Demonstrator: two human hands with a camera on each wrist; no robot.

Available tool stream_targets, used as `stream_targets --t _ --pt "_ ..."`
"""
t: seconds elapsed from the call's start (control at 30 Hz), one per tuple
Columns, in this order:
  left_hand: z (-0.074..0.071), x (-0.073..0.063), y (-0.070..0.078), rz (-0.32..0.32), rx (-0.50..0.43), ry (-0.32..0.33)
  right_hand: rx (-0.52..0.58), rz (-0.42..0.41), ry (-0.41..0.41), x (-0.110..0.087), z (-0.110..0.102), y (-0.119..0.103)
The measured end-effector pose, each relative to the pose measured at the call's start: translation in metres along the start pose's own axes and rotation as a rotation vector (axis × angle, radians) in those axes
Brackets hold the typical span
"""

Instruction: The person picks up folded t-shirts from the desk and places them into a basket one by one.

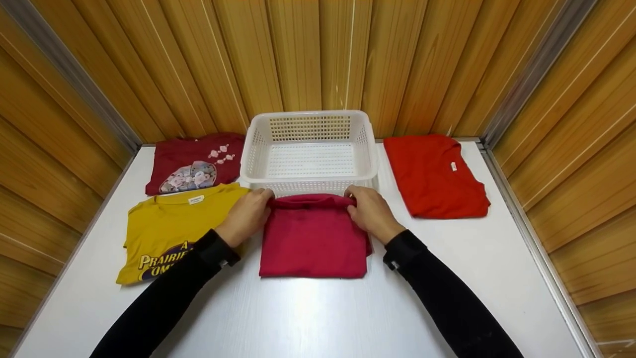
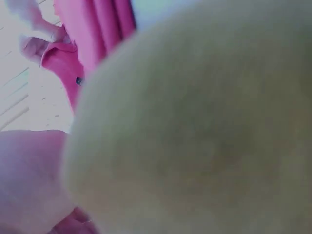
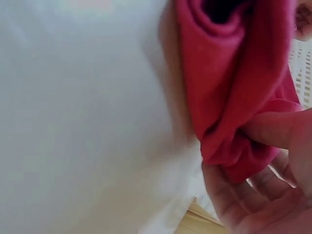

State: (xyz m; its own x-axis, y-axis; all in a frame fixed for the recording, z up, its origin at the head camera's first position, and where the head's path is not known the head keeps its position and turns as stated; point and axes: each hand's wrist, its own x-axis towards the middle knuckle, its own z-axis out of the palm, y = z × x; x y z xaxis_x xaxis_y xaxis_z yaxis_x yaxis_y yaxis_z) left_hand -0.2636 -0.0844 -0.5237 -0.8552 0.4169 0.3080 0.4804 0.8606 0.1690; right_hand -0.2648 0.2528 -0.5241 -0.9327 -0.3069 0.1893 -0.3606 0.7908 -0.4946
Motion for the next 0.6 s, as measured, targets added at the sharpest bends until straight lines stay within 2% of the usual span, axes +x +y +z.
stream_targets --t 0.2,0.3,0.6 --pt "-0.016 -0.006 -0.002 0.021 -0.038 0.045 0.012 -0.013 0.016 -0.004 -0.012 -0.003" --pt "-0.026 -0.008 -0.004 0.015 -0.090 0.064 0.029 -0.012 0.017 -0.004 -0.018 -0.005" --pt "-0.059 -0.001 -0.015 -0.010 -0.367 0.091 0.199 -0.027 0.101 0.001 -0.046 -0.017"
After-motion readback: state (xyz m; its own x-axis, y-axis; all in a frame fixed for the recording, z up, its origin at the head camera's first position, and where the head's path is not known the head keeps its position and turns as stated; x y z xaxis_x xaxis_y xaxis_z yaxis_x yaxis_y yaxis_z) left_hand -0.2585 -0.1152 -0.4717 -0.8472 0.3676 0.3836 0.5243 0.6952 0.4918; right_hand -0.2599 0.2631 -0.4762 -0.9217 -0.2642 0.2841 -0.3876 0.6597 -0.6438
